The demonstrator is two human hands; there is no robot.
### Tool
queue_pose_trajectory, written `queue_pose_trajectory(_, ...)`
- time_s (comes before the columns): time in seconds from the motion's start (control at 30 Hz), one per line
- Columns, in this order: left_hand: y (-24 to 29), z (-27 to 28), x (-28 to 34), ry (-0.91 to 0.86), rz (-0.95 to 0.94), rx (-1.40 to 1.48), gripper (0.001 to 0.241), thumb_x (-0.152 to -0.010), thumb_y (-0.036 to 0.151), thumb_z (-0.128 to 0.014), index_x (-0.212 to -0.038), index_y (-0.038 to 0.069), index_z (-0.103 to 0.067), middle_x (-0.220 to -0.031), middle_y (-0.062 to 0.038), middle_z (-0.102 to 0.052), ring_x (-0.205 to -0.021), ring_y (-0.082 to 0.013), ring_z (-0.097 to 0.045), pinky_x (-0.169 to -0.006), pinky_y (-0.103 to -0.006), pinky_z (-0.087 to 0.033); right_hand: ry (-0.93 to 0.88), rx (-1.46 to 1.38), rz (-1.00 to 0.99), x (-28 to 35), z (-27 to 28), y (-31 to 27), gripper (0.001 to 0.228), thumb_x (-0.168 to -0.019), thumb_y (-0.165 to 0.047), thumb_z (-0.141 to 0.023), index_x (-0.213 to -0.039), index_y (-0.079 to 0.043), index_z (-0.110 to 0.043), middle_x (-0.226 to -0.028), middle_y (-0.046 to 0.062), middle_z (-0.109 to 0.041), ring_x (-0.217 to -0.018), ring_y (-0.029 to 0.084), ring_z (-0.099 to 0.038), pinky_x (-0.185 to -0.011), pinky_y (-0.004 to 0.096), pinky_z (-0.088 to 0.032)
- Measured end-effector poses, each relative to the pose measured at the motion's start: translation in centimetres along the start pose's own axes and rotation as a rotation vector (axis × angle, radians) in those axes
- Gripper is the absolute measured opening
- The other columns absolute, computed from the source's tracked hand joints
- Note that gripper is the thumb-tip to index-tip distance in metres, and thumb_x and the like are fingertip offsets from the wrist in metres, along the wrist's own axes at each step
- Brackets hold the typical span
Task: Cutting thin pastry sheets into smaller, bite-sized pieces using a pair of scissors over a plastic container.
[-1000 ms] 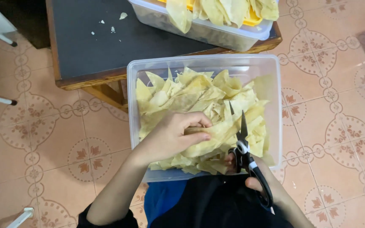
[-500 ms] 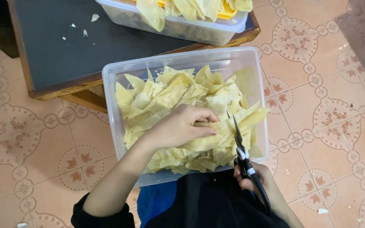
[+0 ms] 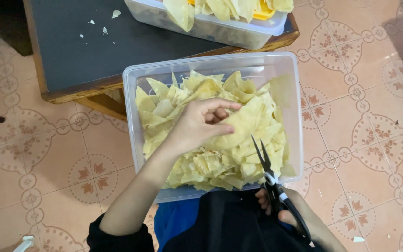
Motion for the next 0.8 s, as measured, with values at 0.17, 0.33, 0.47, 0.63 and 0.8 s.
queue_pose_trajectory(0.17,0.7,-2.1,0.5,-0.003,-0.03,-0.029,0.028,-0.079,0.002,-0.087,-0.087,0.01,-0.061,-0.081,-0.004,-0.069,-0.072,-0.0104,-0.068,-0.066,-0.0191,-0.059,-0.003,-0.047,0.066,-1.3,-1.1,-2.1,0.098,-0.058,-0.079,-0.075,-0.112,0.003,-0.076,-0.095,0.014,-0.077,-0.086,0.023,-0.073,-0.075,0.034,-0.056)
queue_pose_trajectory(0.33,0.7,-1.2,1.1,-0.064,-0.018,-0.074,0.023,-0.079,0.006,-0.084,-0.101,0.01,-0.076,-0.1,-0.003,-0.078,-0.08,-0.0085,-0.069,-0.076,-0.0193,-0.06,0.02,-0.041,0.187,-1.6,-0.9,-1.7,0.085,-0.072,-0.074,-0.072,-0.102,0.005,-0.077,-0.081,0.014,-0.074,-0.067,0.022,-0.069,-0.061,0.032,-0.056)
queue_pose_trajectory(0.47,0.1,-1.1,1.1,-0.07,-0.016,-0.021,0.018,-0.08,-0.001,-0.083,-0.095,0.007,-0.078,-0.093,-0.007,-0.08,-0.079,-0.0111,-0.075,-0.074,-0.0195,-0.064,-0.039,-0.008,0.164,-1.1,-1.0,-2.1,0.086,-0.069,-0.076,-0.076,-0.108,0.002,-0.077,-0.092,0.011,-0.074,-0.078,0.021,-0.067,-0.068,0.032,-0.054)
queue_pose_trajectory(0.63,0.3,-1.1,1.0,-0.091,-0.047,-0.021,0.014,-0.077,-0.003,-0.085,-0.087,0.006,-0.08,-0.084,-0.009,-0.08,-0.076,-0.0115,-0.076,-0.07,-0.0184,-0.062,0.035,0.18,0.138,-1.2,-0.8,-0.4,0.066,-0.067,-0.071,-0.076,-0.081,-0.006,-0.076,-0.069,0.005,-0.068,-0.064,0.016,-0.06,-0.062,0.029,-0.043)
queue_pose_trajectory(0.8,-1.5,-1.6,0.7,-0.103,-0.008,0.058,0.014,-0.077,-0.003,-0.086,-0.08,0.006,-0.076,-0.08,-0.007,-0.078,-0.072,-0.0106,-0.075,-0.069,-0.019,-0.061,0.226,0.217,0.228,-0.8,-1.3,1.1,0.047,-0.078,-0.05,-0.08,-0.061,-0.009,-0.065,-0.054,-0.003,-0.05,-0.052,0.011,-0.042,-0.048,0.029,-0.029)
Point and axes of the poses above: each hand's wrist, its own x-axis away from the middle knuckle, its own z-axis out of the back of the hand, y = z × x, the point moved 1 cm from there along -x, towards the middle knuckle
